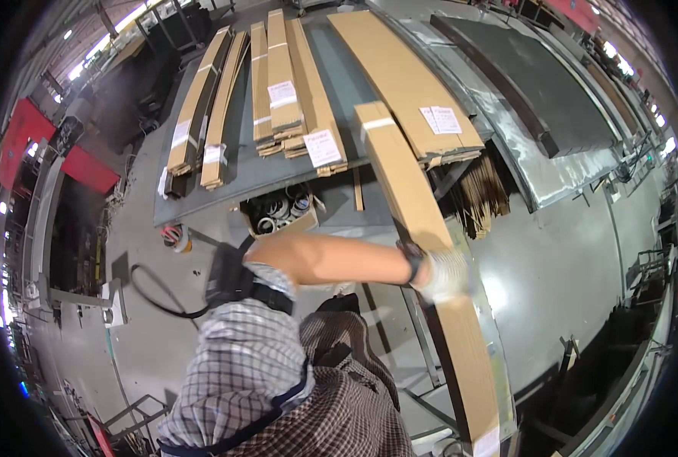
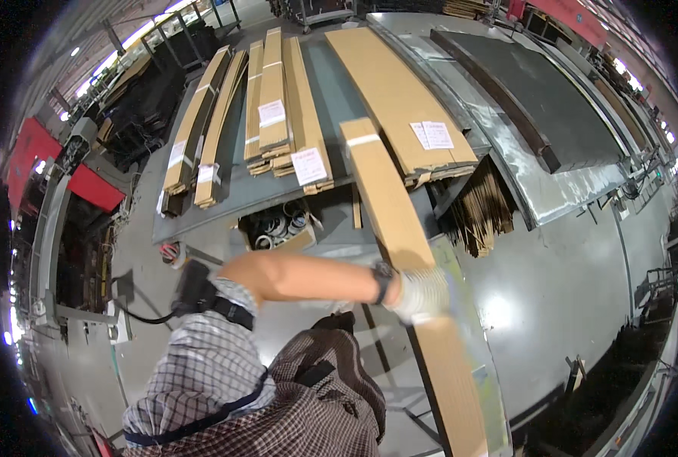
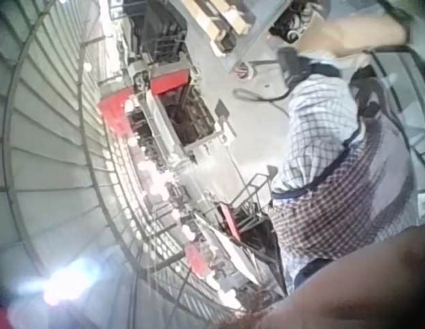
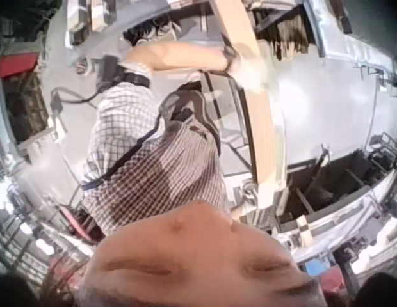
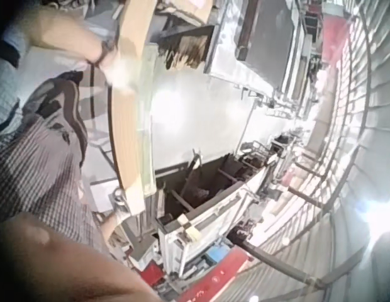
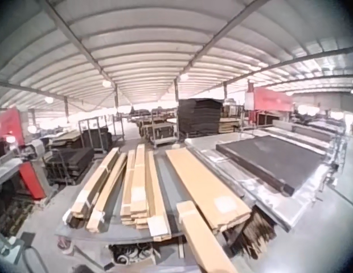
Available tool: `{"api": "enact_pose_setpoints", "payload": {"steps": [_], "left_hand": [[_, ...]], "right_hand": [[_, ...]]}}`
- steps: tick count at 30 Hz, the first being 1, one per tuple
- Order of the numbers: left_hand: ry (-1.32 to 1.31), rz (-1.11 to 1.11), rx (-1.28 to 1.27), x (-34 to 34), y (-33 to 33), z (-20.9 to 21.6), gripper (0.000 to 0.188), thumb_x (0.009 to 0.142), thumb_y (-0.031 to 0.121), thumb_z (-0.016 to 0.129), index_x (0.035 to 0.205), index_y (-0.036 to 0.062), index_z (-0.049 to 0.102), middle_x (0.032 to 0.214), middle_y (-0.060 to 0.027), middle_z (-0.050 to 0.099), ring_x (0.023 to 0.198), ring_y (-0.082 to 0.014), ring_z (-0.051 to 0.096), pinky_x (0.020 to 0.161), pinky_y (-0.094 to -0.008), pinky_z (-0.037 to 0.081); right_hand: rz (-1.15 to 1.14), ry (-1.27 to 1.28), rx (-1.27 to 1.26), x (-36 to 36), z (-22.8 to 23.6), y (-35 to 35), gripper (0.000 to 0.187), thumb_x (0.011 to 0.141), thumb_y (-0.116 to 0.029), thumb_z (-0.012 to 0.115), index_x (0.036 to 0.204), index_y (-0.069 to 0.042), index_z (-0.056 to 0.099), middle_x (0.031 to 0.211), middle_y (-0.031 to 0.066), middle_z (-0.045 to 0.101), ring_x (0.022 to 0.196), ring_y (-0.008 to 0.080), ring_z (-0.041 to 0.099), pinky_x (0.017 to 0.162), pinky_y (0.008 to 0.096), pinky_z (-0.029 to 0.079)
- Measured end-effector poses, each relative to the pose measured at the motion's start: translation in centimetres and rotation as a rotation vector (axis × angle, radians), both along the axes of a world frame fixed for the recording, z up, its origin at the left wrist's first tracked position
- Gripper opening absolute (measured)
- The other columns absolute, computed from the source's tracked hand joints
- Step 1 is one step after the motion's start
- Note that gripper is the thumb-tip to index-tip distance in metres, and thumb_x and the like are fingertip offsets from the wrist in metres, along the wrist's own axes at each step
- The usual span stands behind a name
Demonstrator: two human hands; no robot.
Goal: Manually wrapping and taping long pieces of cardboard, including attaching product labels.
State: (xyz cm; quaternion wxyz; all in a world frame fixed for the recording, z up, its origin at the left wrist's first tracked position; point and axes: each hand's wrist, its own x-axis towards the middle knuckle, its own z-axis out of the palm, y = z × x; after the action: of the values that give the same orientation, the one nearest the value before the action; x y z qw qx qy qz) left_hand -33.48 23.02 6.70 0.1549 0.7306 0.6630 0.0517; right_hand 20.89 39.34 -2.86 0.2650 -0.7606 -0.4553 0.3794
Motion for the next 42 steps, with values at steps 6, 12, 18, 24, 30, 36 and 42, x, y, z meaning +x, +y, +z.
{"api": "enact_pose_setpoints", "payload": {"steps": [6,12,18,24,30,36,42], "left_hand": [[0.289,1.011,0.395,-24.1,-8.7,-3.4,0.028,0.081,0.010,0.061,0.109,0.0055,0.065,0.107,-0.0186,0.065,0.104,-0.0372,0.061,0.085,-0.0413,0.052],[-0.982,1.777,0.700,-32.8,-9.5,-8.9,0.059,0.089,0.028,0.073,0.131,-0.0034,0.046,0.121,-0.0162,0.061,0.109,-0.0270,0.056,0.094,-0.0374,0.046],[-0.881,1.796,0.857,-41.2,-9.9,-13.0,0.055,0.086,0.019,0.072,0.133,0.0030,0.048,0.113,-0.0141,0.061,0.098,-0.0259,0.059,0.087,-0.0374,0.052],[0.452,1.328,0.616,-36.3,0.7,-8.3,0.052,0.075,0.041,0.079,0.114,0.0100,0.064,0.121,-0.0205,0.059,0.112,-0.0363,0.058,0.093,-0.0487,0.047],[0.278,1.477,0.215,-37.0,4.7,-8.8,0.032,0.067,0.040,0.083,0.088,0.0171,0.078,0.098,-0.0106,0.069,0.098,-0.0301,0.061,0.085,-0.0473,0.047],[0.139,1.646,0.110,-35.1,3.1,-5.7,0.024,0.074,0.034,0.082,0.079,0.0113,0.076,0.094,-0.0122,0.069,0.092,-0.0331,0.065,0.079,-0.0438,0.051],[-0.316,1.615,0.221,-33.4,-1.2,-4.6,0.031,0.075,0.038,0.081,0.075,0.0076,0.075,0.090,-0.0148,0.069,0.083,-0.0314,0.066,0.073,-0.0410,0.053]], "right_hand": [[0.958,0.250,-0.188,-16.6,-5.5,-0.8,0.035,0.102,-0.024,0.050,0.130,-0.003,0.053,0.113,0.0079,0.063,0.103,0.0178,0.061,0.088,0.0310,0.051],[1.625,0.532,-0.234,-50.9,5.8,-4.4,0.044,0.102,-0.036,0.052,0.126,0.000,0.057,0.094,0.0093,0.066,0.076,0.0146,0.061,0.073,0.0320,0.051],[1.476,0.009,0.236,-50.4,-2.6,8.9,0.035,0.099,-0.031,0.058,0.115,-0.001,0.065,0.088,0.0113,0.069,0.075,0.0210,0.064,0.072,0.0346,0.052],[1.719,-0.673,-0.286,-43.7,-10.2,14.2,0.057,0.103,-0.046,0.038,0.087,-0.001,0.069,0.094,0.0278,0.066,0.090,0.0492,0.063,0.078,0.0552,0.047],[1.770,-0.703,-0.286,-46.8,-11.0,19.3,0.052,0.103,-0.042,0.042,0.083,-0.001,0.068,0.084,0.0283,0.064,0.085,0.0480,0.062,0.074,0.0536,0.048],[2.054,-0.724,0.375,-55.4,-4.0,22.0,0.035,0.093,-0.036,0.055,0.083,-0.007,0.072,0.082,0.0182,0.068,0.076,0.0372,0.066,0.079,0.0462,0.050],[2.025,0.056,0.929,-72.8,8.4,13.4,0.027,0.087,-0.027,0.062,0.109,-0.011,0.064,0.091,0.0133,0.063,0.083,0.0303,0.062,0.081,0.0488,0.046]]}}
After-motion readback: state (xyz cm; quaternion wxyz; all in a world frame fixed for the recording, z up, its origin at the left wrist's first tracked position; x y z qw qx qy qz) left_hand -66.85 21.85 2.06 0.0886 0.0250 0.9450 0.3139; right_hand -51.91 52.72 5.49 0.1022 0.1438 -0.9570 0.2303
